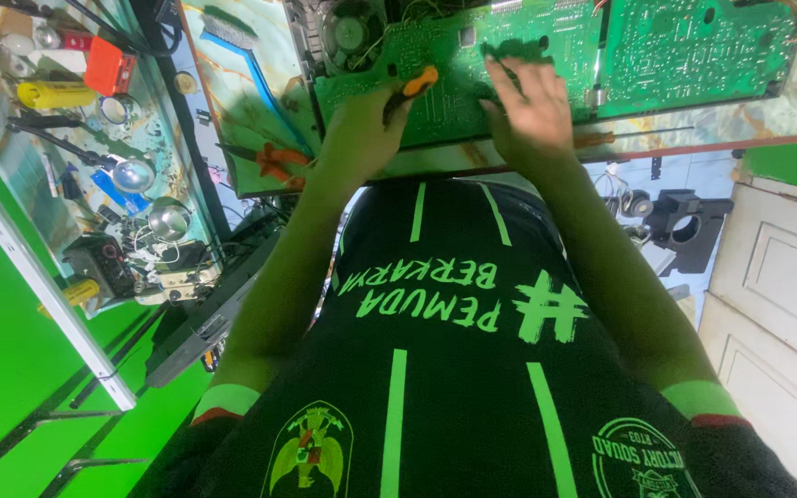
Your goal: The person repairs an electronic keyboard by using a screwdriver to remove and replace screws on the internal circuit boards, handling loose wires, and probing components.
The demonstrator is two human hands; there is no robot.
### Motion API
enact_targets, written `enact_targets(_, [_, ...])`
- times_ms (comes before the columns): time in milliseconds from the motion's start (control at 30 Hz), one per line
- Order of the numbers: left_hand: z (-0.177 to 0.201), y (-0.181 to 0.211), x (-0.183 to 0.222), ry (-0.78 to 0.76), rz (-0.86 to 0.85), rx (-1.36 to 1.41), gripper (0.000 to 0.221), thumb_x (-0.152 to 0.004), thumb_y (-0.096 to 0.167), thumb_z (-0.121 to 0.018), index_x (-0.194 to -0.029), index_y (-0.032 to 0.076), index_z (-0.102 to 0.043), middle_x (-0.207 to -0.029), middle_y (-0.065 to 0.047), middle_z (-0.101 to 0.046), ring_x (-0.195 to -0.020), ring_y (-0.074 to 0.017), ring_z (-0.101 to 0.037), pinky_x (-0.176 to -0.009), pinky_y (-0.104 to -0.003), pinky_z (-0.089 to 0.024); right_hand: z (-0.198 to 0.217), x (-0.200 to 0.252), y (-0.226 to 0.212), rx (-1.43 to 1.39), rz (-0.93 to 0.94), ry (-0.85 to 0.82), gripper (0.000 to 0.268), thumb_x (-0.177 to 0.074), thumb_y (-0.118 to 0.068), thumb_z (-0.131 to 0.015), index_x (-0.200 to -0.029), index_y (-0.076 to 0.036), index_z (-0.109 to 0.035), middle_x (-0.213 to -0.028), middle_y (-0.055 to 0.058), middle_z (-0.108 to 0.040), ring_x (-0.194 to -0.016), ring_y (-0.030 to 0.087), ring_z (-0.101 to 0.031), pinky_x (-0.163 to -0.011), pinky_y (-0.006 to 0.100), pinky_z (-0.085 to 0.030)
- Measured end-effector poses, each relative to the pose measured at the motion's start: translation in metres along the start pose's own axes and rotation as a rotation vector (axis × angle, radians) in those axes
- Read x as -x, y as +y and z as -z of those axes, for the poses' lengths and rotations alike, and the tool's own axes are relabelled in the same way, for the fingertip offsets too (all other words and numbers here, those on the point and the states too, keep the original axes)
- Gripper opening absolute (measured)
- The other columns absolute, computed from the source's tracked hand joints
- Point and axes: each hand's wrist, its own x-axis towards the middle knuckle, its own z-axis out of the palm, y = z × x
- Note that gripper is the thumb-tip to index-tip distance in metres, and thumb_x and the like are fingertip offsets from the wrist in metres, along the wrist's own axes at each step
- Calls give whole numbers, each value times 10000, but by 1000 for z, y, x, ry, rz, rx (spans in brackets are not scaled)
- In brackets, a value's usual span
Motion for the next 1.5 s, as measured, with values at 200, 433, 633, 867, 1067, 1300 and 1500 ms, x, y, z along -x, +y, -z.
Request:
enact_targets(200, [-24,-34,9,-32,-29,-135,434,-999,272,-651,-1398,110,-597,-978,-204,-736,-866,-399,-724,-771,-509,-561,-24,-11,-8,162,-3,-45,461,-1032,-250,-740,-1438,-48,-649,-1348,132,-560,-1178,263,-483,-922,395,-414])
enact_targets(433, [-25,-41,13,-133,-38,-205,615,-967,264,-659,-1532,109,-470,-973,-225,-719,-899,-420,-697,-795,-533,-544,-21,-10,-16,205,-24,-37,511,-1060,-313,-736,-1463,-23,-616,-1355,159,-534,-1210,300,-475,-934,424,-406])
enact_targets(633, [-28,-39,17,-52,-115,-136,592,-968,266,-672,-1501,79,-492,-1030,-218,-730,-916,-409,-711,-791,-516,-552,-17,-8,-29,213,-85,8,537,-1070,-353,-737,-1480,-79,-526,-1449,182,-506,-1284,347,-472,-1044,467,-390])
enact_targets(867, [-18,-18,19,-215,-37,29,461,-979,307,-652,-1381,84,-613,-950,-218,-735,-836,-356,-742,-760,-453,-567,16,-7,-41,-634,-337,-123,672,-1011,-154,-706,-1582,-87,-358,-1205,135,-626,-1131,261,-585,-1031,419,-491])
enact_targets(1067, [-20,7,23,-209,-279,123,389,-967,300,-664,-1310,115,-659,-1029,-172,-757,-871,-335,-756,-772,-434,-583,45,13,-70,-847,-464,-155,365,-1030,-111,-731,-1370,-93,-600,-1087,71,-677,-1005,184,-630,-858,296,-530])
enact_targets(1300, [-33,40,31,-223,-256,79,361,-1002,340,-641,-1234,69,-692,-1025,-194,-737,-875,-373,-720,-756,-445,-561,61,42,-51,-1064,-514,36,141,-1051,-47,-658,-1187,-37,-622,-999,14,-711,-949,105,-659,-871,254,-511])
enact_targets(1500, [-67,84,35,-215,-222,109,317,-963,327,-711,-1107,44,-723,-938,-184,-746,-825,-347,-737,-723,-420,-565,90,75,-13,-708,-518,-12,184,-988,-104,-749,-989,10,-605,-860,104,-662,-782,177,-621,-735,292,-500])
